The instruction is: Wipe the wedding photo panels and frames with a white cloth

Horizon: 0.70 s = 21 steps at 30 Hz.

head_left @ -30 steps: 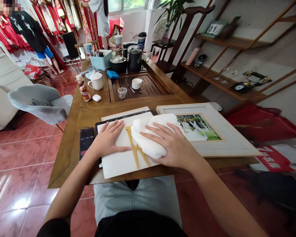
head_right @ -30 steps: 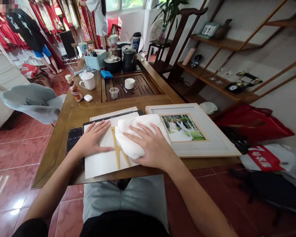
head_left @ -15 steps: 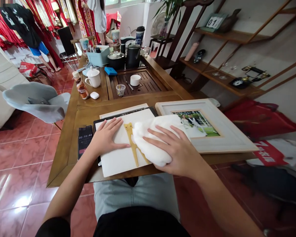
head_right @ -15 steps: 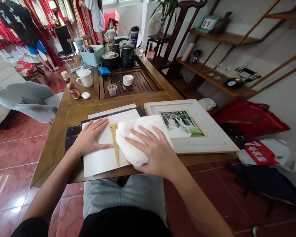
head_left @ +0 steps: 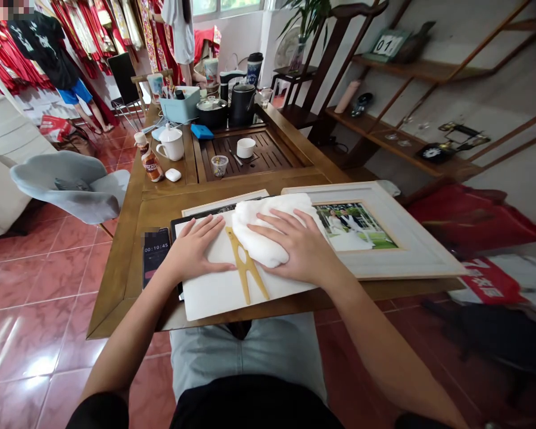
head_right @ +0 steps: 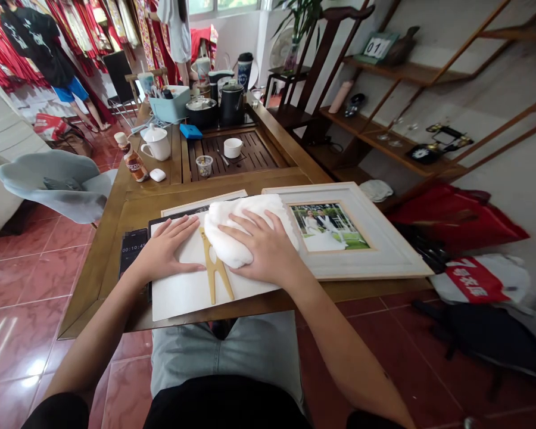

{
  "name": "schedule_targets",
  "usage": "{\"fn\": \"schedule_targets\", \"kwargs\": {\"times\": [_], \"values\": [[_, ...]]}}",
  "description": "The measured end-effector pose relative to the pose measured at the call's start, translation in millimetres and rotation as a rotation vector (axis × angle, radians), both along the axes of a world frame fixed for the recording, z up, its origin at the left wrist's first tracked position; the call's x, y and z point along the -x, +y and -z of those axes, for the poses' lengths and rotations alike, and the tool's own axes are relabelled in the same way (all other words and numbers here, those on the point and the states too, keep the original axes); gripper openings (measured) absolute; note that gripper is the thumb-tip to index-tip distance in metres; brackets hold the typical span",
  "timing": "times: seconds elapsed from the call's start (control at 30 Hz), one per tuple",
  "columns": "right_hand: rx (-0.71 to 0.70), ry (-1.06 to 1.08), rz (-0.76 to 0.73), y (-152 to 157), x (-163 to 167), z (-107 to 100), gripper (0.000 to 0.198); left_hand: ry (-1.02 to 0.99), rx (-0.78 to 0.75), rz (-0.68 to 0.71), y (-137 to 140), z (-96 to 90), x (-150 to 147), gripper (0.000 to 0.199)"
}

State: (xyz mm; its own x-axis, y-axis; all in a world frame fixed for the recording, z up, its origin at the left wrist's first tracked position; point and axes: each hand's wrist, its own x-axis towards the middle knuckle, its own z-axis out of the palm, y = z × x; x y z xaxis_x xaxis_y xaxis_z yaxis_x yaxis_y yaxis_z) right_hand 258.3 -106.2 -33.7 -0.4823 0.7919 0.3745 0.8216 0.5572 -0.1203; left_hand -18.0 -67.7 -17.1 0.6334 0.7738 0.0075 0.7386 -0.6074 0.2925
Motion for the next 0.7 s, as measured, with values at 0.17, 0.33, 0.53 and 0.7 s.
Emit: {"fn": "schedule_targets", "kwargs": {"times": [0.17,0.33,0.53,0.7], "values": [[-0.018,0.003,-0.018,-23.0,-3.9,1.4,0.065,-0.04,0.003,-0.047,-1.1,0.8,-1.2,0.103],[-0.032,-0.013,-0.046,-61.3,-11.4,2.2,0.067,-0.05,0.0,-0.046,-1.1,1.1,-1.5,0.102],[-0.024,-0.016,-0.036,-61.7,-11.6,0.3,0.064,-0.024,0.002,-0.008,-0.8,-0.1,-0.6,0.106],[0.012,-0.017,0.01,-25.2,-3.1,-1.8,0.063,-0.007,-0.004,0.012,-1.0,-0.3,-0.6,0.103]]}}
